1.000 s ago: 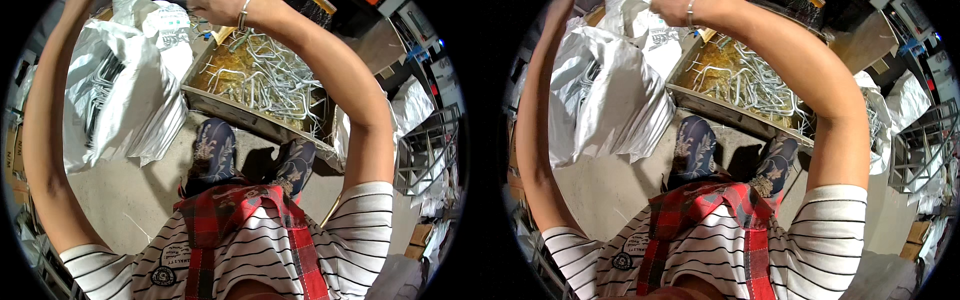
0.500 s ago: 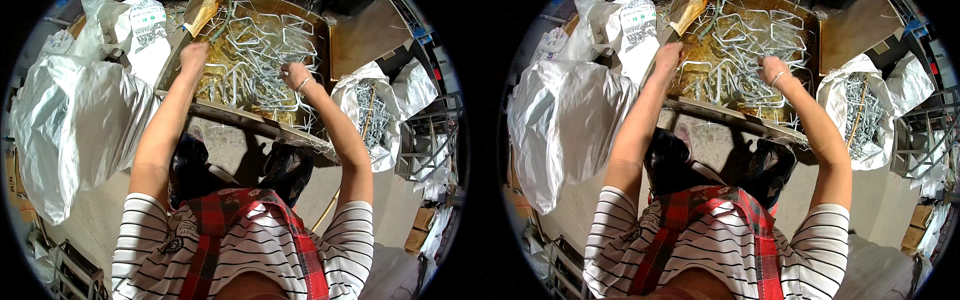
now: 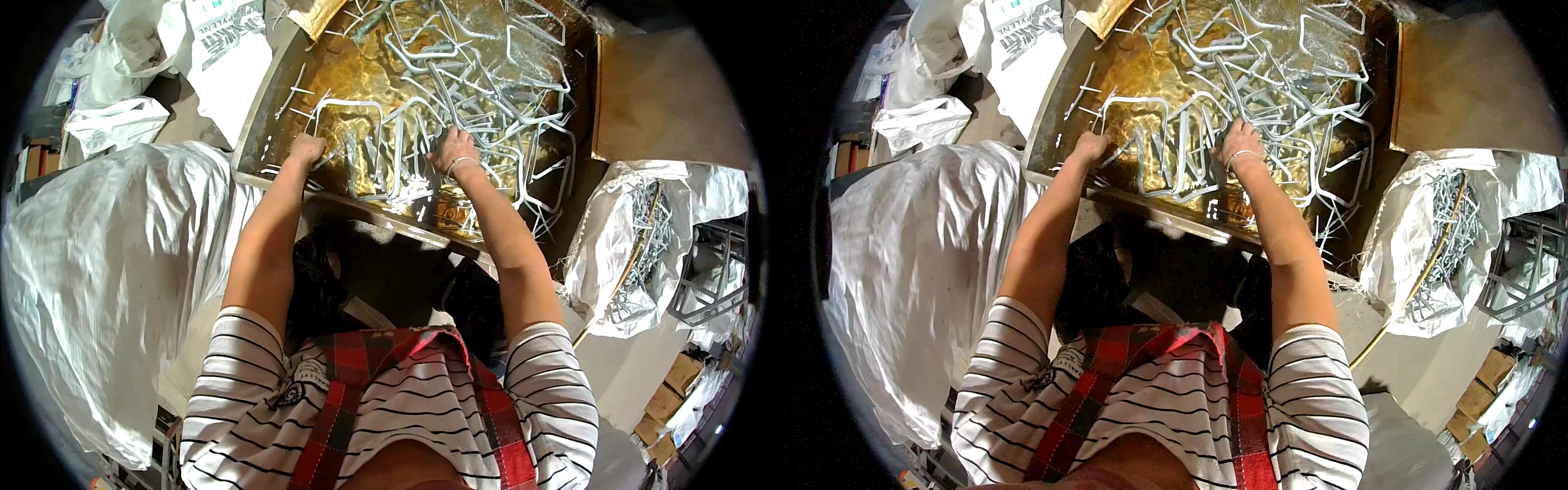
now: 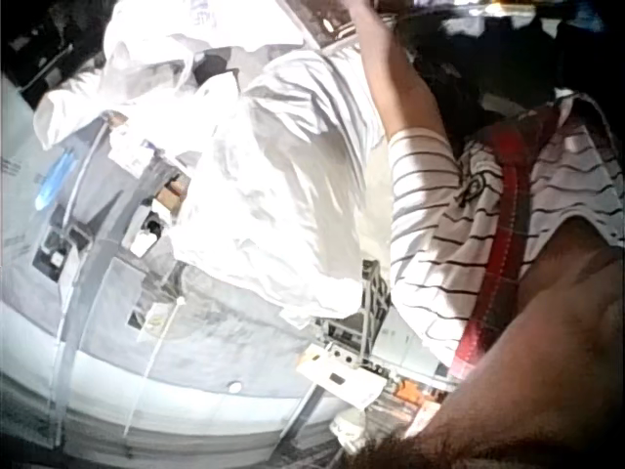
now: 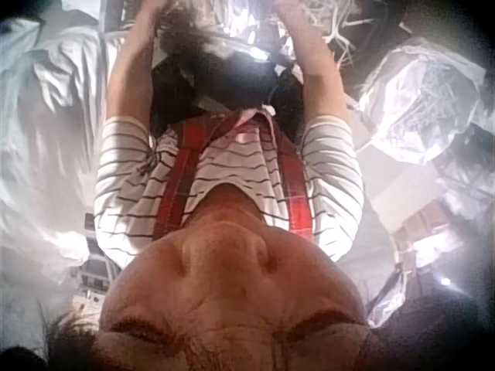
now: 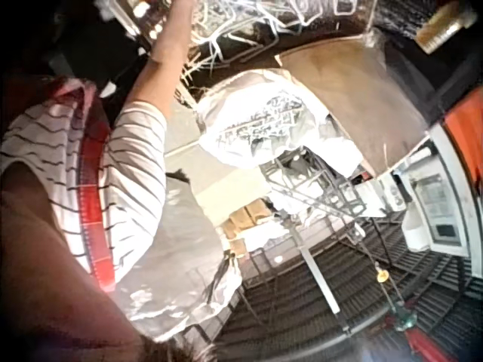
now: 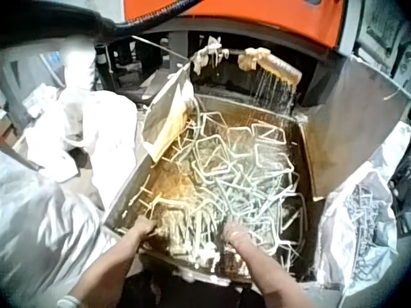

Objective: The person sorts white plastic rings and then moves to a metal tray to pick up and stack white plastic hangers. They use a wooden stick to move items in the tray and place the sorted hangers into a large white sack.

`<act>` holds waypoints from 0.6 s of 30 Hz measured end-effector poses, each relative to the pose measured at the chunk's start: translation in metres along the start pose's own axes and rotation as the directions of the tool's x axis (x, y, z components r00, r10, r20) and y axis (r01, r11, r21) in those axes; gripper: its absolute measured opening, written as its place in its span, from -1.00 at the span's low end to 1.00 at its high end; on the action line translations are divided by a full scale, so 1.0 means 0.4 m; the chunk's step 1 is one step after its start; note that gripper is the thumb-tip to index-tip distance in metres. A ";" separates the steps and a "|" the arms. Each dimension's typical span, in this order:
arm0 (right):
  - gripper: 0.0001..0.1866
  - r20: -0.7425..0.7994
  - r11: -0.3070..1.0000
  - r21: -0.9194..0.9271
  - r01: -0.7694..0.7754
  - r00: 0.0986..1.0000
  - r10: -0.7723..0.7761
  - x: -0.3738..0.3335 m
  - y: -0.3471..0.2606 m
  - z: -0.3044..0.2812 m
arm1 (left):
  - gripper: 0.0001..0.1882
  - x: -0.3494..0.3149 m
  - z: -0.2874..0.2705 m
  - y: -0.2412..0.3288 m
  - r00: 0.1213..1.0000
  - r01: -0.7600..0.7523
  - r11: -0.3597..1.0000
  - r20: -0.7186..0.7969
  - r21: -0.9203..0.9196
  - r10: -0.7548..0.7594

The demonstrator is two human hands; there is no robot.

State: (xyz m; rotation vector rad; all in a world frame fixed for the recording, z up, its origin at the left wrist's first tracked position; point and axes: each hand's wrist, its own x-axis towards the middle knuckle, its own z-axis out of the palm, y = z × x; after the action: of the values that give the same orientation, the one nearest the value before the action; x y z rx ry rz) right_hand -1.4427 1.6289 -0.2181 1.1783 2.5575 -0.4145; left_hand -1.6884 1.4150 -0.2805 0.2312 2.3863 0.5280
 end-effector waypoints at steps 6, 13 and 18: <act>-0.31 0.058 1.000 0.023 0.013 0.998 -0.014 0.074 0.026 0.066 | -0.54 0.044 0.027 0.008 0.989 -0.127 0.991 -0.065 0.043 0.129; -0.50 0.093 0.989 0.124 -0.081 0.993 0.070 0.032 -0.022 0.018 | -0.76 -0.067 0.055 0.081 0.482 -0.585 0.664 -0.458 0.466 0.747; -0.43 0.047 0.946 0.298 -0.130 0.991 0.122 0.025 -0.028 0.053 | -0.92 -0.161 0.002 0.167 0.865 -0.489 0.863 -0.199 -0.131 0.460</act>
State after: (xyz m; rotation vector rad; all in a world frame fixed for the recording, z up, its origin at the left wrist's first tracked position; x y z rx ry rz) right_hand -1.4543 1.6209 -0.2397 1.4183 2.4366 -0.8060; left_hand -1.6374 1.4562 -0.2151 0.7370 2.4153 1.0196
